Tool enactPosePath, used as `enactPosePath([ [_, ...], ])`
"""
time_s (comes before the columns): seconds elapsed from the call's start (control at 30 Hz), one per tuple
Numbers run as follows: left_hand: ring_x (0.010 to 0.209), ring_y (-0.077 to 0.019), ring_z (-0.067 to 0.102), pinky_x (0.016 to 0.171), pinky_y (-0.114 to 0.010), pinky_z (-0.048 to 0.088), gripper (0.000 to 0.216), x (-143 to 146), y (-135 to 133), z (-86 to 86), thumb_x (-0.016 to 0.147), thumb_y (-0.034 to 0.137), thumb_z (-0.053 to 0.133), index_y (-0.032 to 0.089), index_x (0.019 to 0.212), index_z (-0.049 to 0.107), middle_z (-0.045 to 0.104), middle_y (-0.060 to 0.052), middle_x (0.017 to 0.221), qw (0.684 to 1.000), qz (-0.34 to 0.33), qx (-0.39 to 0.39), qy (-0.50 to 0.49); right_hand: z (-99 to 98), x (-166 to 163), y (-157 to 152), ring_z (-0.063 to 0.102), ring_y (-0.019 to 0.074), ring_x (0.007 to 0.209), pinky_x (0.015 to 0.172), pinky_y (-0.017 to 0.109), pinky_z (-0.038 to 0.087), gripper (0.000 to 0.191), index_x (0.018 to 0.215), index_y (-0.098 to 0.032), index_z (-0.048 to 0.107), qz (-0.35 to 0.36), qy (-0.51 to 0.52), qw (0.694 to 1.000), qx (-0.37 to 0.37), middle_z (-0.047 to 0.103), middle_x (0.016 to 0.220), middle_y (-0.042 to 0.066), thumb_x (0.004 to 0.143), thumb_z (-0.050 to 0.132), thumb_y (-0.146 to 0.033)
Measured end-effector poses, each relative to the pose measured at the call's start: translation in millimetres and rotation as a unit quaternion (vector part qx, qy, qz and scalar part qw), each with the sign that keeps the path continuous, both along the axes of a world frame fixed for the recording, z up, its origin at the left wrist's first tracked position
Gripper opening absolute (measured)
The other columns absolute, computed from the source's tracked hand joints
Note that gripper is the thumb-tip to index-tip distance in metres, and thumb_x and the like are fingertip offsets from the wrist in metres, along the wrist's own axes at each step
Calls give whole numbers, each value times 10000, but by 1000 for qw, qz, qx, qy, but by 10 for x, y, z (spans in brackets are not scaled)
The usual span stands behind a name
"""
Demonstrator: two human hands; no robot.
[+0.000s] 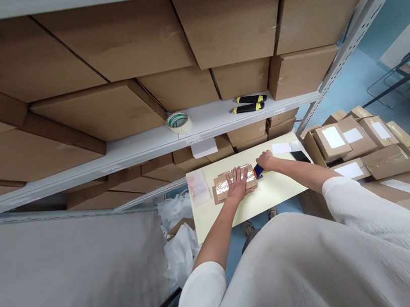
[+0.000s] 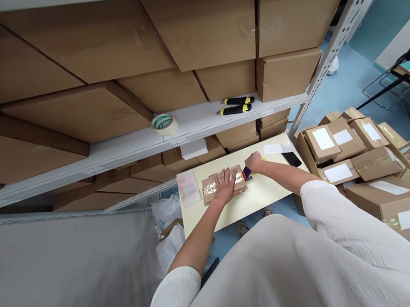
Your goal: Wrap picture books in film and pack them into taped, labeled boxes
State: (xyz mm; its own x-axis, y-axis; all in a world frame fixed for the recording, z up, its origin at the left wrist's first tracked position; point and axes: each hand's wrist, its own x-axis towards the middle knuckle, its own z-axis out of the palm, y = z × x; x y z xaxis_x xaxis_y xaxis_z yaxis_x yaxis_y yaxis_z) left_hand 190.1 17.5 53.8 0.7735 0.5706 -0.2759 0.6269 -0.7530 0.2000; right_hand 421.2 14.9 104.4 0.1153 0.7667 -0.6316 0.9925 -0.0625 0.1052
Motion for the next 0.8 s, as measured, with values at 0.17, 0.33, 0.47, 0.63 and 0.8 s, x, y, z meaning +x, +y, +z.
enactPosePath([
  [0.17, 1694, -461, 16, 1315, -736, 5, 1129, 12, -4, -12, 897, 622, 756, 225, 1772, 164, 112, -220, 1827, 1000, 4, -6, -12, -45, -56, 90, 680, 475, 1228, 960, 621, 527, 401, 1063, -188, 786, -50, 10, 999, 4, 789, 1138, 218, 704, 923, -303],
  [0.33, 1697, -452, 15, 1306, -748, -12, 1114, 1, -8, -17, 901, 622, 751, 228, 1770, 173, 126, -227, 1825, 1000, 5, -6, -16, -137, -225, 87, 713, 452, 1167, 990, 621, 517, 305, 900, -220, 797, -122, 73, 990, 20, 801, 964, 148, 641, 941, -291],
  [0.47, 1698, -444, 44, 1316, -733, -3, 1061, -49, -13, -39, 924, 591, 729, 228, 1765, 194, 132, -229, 1825, 999, 4, -18, -28, -187, -260, -93, 732, 414, 1153, 1015, 582, 532, 348, 930, -243, 803, -89, 74, 993, -9, 805, 956, 113, 612, 939, -285],
  [0.63, 1700, -439, 8, 1315, -729, -16, 1117, -81, -29, -56, 907, 640, 735, 248, 1772, 147, 93, -207, 1835, 999, 16, -16, -30, -4, 316, -298, 743, 398, 1064, 954, 514, 574, 414, 962, -190, 791, -112, 123, 982, -89, 790, 973, 151, 630, 962, -369],
  [0.8, 1699, -436, -36, 1313, -725, -12, 1143, -63, -19, -9, 912, 627, 737, 221, 1775, 108, 30, -218, 1836, 1000, 9, -25, -5, 188, 874, -546, 743, 316, 976, 865, 394, 562, 401, 1034, -179, 778, -243, 202, 947, -58, 790, 1022, 139, 975, 637, -549],
])
